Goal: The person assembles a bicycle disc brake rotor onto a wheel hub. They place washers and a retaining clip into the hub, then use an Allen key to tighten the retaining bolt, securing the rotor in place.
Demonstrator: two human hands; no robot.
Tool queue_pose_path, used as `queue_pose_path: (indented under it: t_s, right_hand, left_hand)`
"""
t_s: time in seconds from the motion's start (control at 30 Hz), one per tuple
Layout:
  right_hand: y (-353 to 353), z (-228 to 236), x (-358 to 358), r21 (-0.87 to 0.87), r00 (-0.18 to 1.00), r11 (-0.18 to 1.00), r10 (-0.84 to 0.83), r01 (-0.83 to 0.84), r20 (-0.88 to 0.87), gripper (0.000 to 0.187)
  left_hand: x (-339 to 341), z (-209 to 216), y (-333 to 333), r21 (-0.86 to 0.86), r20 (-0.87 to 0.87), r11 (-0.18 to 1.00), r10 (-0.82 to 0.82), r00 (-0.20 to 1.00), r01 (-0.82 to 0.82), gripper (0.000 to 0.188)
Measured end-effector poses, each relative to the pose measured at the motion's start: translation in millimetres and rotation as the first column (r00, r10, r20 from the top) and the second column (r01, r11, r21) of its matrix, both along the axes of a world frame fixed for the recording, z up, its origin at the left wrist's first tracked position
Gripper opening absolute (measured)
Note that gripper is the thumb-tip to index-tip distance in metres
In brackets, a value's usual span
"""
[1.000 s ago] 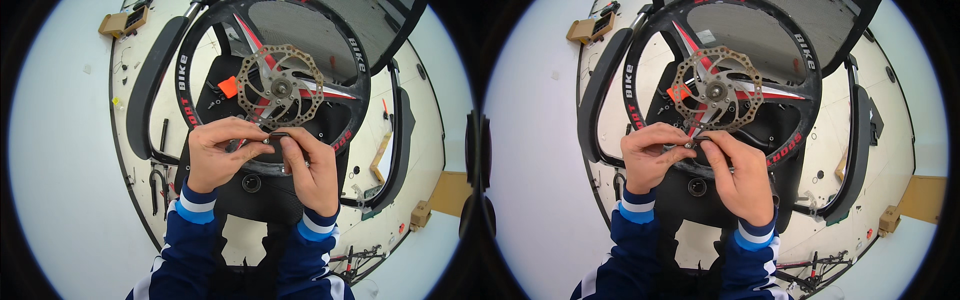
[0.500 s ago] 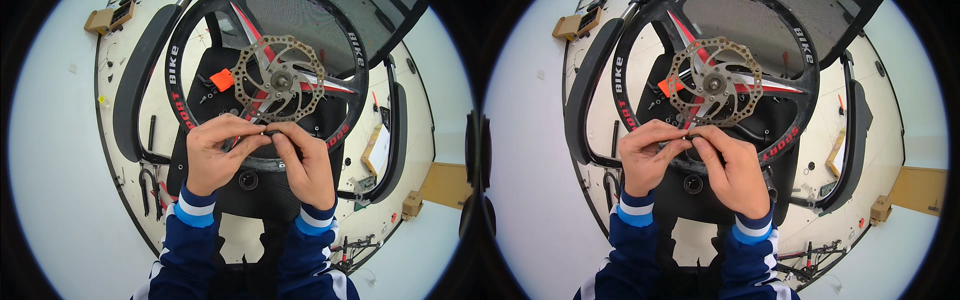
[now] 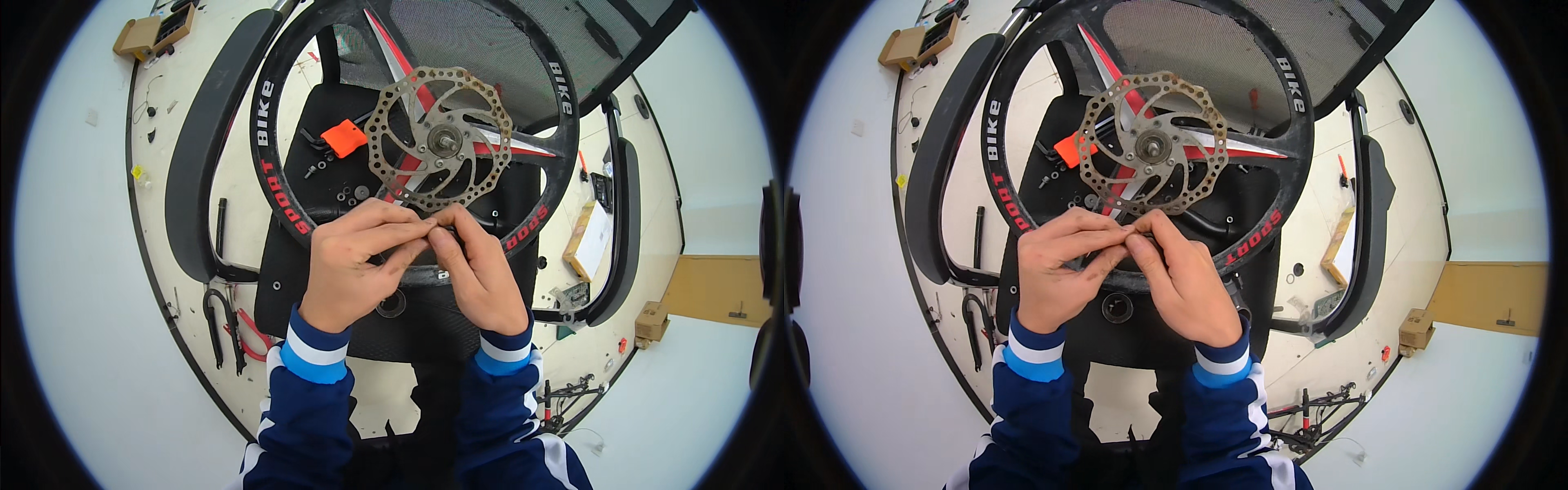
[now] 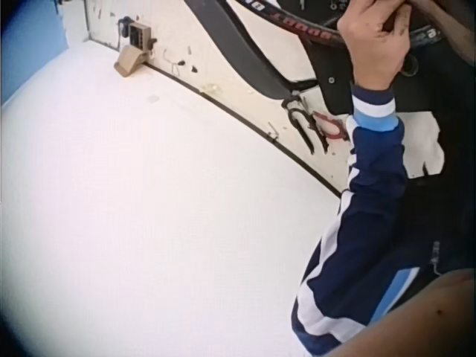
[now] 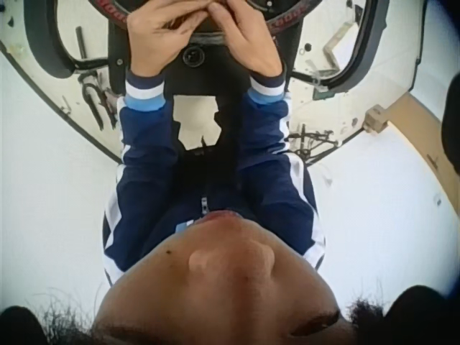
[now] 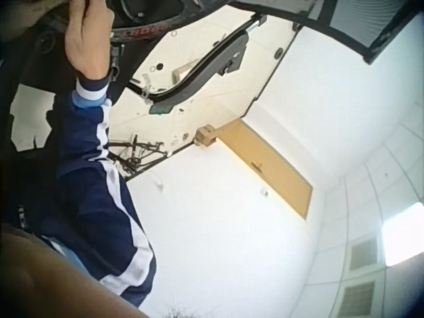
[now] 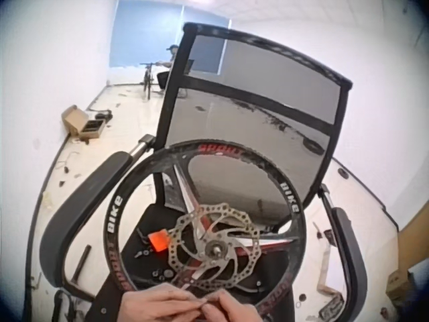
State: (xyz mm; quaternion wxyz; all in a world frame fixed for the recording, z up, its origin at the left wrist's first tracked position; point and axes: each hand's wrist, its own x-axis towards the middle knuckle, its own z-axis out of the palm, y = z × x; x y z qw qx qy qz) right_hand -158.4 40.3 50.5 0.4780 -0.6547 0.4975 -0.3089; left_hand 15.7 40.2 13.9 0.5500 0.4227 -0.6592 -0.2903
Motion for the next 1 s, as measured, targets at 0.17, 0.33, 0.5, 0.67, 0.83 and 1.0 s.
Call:
queue_pose_path:
  t_s: [0.17,0.33,0.5,0.67,0.83,1.0]
  right_hand:
    - [-8,2,-11,-0.212,0.975,0.968,-0.167,0.134,-0.144,0.010]
    - [-61,16,-25,-0.532,0.833,0.841,-0.228,-0.092,-0.504,0.012]
    - [-91,31,-26,-0.530,0.628,0.746,-0.196,-0.403,-0.753,0.015]
    - [-92,21,-33,-0.529,0.552,0.679,-0.214,-0.509,-0.806,0.013]
    - [-110,33,-40,-0.440,0.443,0.597,-0.154,-0.670,-0.883,0.016]
    - [-132,39,-52,-0.312,0.277,0.440,-0.143,-0.842,-0.950,0.017]
  left_hand:
    - [0,-1,-3,0.083,-0.057,0.995,-0.047,0.997,0.052,0.036]
    - [20,-4,-2,0.078,0.089,0.996,-0.057,0.994,0.050,0.035]
    - [57,-20,-1,0.183,-0.013,0.981,0.073,0.997,-0.069,0.031]
    - [54,-15,8,0.100,0.008,0.995,0.020,1.000,-0.020,0.031]
    - [53,-17,7,0.131,-0.014,0.991,0.012,1.000,-0.010,0.029]
    - [46,-10,8,0.096,-0.010,0.995,0.017,1.000,-0.016,0.024]
